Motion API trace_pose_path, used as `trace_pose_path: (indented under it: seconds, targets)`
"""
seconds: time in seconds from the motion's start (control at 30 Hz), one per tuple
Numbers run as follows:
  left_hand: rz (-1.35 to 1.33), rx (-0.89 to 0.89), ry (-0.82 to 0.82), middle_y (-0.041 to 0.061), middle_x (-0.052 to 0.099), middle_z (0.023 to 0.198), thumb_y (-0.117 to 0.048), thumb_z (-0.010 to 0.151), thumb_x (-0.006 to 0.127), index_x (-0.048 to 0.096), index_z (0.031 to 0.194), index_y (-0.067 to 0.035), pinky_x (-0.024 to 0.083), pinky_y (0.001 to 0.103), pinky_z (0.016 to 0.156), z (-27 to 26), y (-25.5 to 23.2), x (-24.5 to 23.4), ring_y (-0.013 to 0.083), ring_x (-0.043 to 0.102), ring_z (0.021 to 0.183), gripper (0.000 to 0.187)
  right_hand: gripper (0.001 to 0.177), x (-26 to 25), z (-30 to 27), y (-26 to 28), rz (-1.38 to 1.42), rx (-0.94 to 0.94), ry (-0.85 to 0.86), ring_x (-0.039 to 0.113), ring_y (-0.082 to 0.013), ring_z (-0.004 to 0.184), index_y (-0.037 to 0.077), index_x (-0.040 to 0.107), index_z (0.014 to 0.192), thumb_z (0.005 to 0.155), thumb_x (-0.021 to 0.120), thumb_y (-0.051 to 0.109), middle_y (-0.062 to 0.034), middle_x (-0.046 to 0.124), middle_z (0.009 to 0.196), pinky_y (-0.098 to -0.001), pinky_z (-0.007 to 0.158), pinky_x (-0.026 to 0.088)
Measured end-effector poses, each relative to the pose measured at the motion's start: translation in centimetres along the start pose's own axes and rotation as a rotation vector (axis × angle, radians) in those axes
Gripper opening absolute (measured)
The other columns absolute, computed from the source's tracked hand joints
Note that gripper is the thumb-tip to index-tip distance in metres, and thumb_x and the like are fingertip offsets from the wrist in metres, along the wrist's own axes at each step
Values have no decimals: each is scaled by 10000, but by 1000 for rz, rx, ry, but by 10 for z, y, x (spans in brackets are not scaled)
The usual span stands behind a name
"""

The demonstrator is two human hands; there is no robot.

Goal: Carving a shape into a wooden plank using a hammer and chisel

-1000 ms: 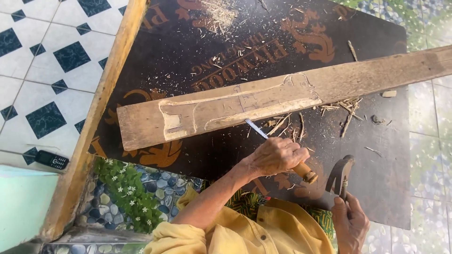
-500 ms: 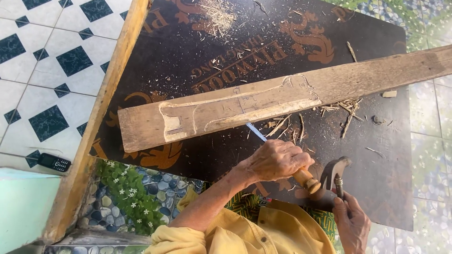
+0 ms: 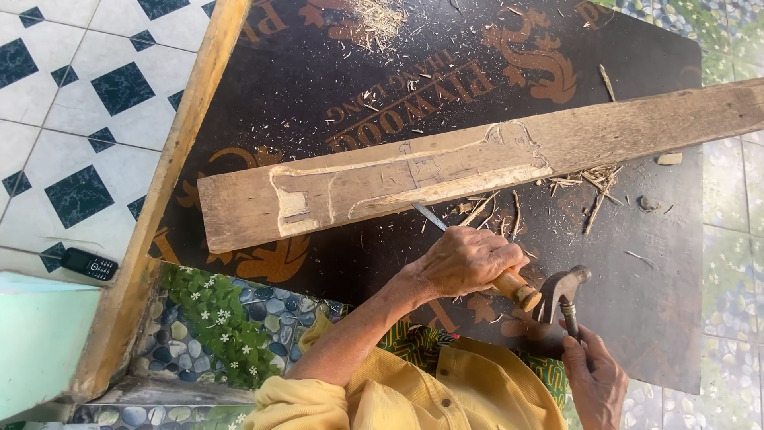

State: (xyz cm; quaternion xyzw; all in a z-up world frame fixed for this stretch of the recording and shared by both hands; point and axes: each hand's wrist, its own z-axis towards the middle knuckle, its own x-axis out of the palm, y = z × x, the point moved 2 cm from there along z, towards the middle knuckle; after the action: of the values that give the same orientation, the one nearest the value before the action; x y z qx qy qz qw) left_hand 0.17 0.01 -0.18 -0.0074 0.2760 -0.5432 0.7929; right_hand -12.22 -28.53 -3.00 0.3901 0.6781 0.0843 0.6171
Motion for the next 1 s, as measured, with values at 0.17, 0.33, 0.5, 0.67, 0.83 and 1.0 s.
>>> trace_pose_path:
  seconds: [0.17,0.33,0.5,0.67,0.83,1.0]
  targets:
    - [-38,-23,15,-34,479,625,-212,1038,684,512,849,-146,430,258,462,6,1,-5,101,482,511,264,326,-1,-7,20,135,-80,18,417,-125,563,92,731,1311,1062,575,232,-41,469,562,-258,560,336]
    - [-133,-108,10,-41,575,637,-245,1049,652,567,841,-135,534,248,445,5,10,-8,95,561,497,250,295,-22,6,-7,416,-298,-157,434,-111,473,19,617,1290,1101,539,232,-61,523,607,-253,387,329]
    - [-245,-263,-76,-36,549,608,-190,1021,679,499,793,-133,537,217,434,22,22,-27,73,526,497,297,811,-110,34,41,1026,-196,450,474,-410,578,-36,551,613,1230,276,413,-263,500,587,-549,624,389]
    - [-230,-381,-2,-20,488,618,-274,1003,695,481,811,-136,415,268,447,24,31,-23,81,446,535,318,270,-37,19,94,246,-889,-1280,556,-342,778,-130,498,1291,1064,615,-219,-264,579,1025,-441,655,408]
    - [-242,-349,-31,-58,459,567,-307,1004,681,463,738,-137,426,234,409,25,24,-23,50,434,498,384,341,-27,0,121,50,-838,-164,558,-67,620,97,693,1295,961,660,156,3,661,901,-243,563,502]
    - [-227,-354,-31,-39,467,590,-313,1054,590,486,781,-134,427,237,428,22,26,-25,59,447,494,343,367,-53,-11,145,825,-831,-106,384,-4,417,32,478,1280,1105,383,340,94,447,592,-167,394,308]
